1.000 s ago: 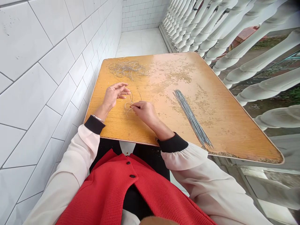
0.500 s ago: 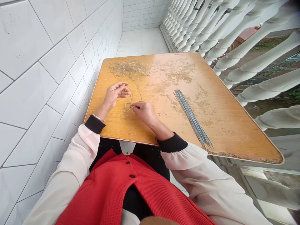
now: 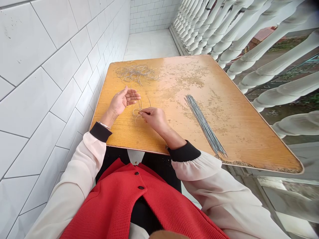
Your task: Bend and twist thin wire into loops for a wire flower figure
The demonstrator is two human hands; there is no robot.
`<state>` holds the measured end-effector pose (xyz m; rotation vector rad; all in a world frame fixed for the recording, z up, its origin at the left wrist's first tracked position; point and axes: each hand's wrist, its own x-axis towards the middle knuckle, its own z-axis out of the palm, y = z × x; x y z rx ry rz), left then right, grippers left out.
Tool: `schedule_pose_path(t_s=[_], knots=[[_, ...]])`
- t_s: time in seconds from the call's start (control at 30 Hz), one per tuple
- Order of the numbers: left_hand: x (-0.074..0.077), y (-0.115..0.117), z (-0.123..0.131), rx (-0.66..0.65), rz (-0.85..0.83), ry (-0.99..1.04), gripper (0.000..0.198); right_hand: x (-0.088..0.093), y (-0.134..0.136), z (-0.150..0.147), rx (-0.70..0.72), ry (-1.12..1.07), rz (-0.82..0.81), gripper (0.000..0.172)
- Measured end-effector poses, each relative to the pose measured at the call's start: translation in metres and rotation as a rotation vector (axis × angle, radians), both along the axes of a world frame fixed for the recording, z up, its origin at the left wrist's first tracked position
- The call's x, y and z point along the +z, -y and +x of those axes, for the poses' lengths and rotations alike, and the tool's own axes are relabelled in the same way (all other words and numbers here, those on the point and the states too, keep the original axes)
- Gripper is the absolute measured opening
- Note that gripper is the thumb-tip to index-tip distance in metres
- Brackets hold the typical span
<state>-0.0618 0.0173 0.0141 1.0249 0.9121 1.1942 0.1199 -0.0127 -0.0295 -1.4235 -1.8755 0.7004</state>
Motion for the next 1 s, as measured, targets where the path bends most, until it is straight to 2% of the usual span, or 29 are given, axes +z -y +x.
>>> schedule_pose_path(t_s=[0.37, 0.5, 0.63, 0.7, 0.77, 0.9, 1.0], knots=[[0.001, 0.001, 0.001, 0.042, 0.007, -0.049, 0.053, 0.002, 0.001, 0.0, -0.028, 0.025, 0.036, 0.026], [0.002, 0.005, 0.004, 0.105, -0.023, -0.186, 0.054, 0.012, 0.001, 0.003, -0.091, 0.002, 0.001, 0.024], [0.001, 0.014, 0.012, -0.073, 0.036, -0.386, 0.04, 0.017, -0.003, 0.007, -0.164, -0.057, -0.009, 0.024], [0.0, 0.018, 0.016, -0.162, 0.089, -0.464, 0.028, 0.016, -0.007, 0.008, -0.183, -0.123, -0.012, 0.022], [0.0, 0.019, 0.019, -0.197, 0.126, -0.494, 0.02, 0.014, -0.01, 0.008, -0.182, -0.237, -0.042, 0.018], [-0.002, 0.018, 0.019, -0.163, 0.086, -0.428, 0.012, 0.016, -0.01, 0.009, -0.139, -0.543, -0.145, 0.012], [-0.002, 0.018, 0.019, -0.158, 0.019, -0.36, 0.011, 0.021, -0.008, 0.01, -0.076, -0.661, -0.223, 0.014]])
